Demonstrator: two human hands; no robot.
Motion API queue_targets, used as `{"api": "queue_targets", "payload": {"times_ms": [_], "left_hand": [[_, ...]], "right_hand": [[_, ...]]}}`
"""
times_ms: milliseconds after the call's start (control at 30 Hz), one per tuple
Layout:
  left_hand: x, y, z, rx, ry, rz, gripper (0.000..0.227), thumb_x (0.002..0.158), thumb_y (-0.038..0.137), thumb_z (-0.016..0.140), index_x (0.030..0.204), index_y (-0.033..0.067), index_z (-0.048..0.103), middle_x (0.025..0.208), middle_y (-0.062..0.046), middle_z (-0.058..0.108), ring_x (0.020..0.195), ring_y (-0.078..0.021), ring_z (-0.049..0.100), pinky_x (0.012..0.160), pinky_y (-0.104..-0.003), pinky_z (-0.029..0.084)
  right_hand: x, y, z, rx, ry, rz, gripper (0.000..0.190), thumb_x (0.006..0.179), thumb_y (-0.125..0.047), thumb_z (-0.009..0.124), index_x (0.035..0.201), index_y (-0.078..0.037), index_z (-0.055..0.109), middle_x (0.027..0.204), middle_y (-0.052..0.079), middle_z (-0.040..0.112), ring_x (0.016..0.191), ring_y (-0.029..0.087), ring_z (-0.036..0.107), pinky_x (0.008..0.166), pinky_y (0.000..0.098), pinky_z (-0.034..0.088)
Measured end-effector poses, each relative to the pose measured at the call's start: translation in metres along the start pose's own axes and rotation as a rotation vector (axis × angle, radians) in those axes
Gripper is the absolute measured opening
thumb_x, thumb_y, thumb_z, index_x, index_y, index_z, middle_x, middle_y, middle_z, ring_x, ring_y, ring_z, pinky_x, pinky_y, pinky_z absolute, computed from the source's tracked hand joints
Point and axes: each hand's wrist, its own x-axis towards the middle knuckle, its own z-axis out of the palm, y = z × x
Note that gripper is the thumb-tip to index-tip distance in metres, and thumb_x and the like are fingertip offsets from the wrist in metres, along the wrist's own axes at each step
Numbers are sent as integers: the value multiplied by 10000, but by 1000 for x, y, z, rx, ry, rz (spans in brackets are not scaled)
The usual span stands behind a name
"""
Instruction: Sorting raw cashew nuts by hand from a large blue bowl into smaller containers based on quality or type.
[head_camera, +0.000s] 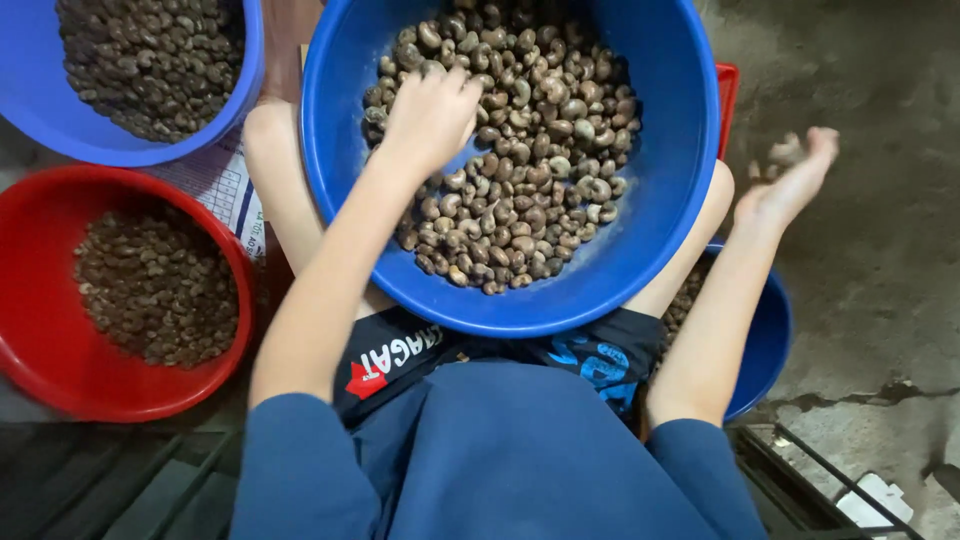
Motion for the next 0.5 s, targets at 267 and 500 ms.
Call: {"api": "queue_targets", "payload": {"times_ms": [267,500], "left_hand": [[-43,18,48,-24,-78,182,233,881,303,687,965,89,647,935,-101,673,629,-316,679,557,-413,574],[-26,-2,88,-319,-361,123,465,862,196,770,1275,69,597,1067,-162,686,988,-417,716,787,-565,587]], "right_hand": [[-124,-35,123,-716,-616,-842,72,1046,-90,532,1057,-46,588,1051,115,576,985,258,580,929,398,500],[-173,97,128,-1433,-1902,-512,201,953,-86,614,1127,-25,692,1087,189,685,1011,410,662,823,522,541]]}}
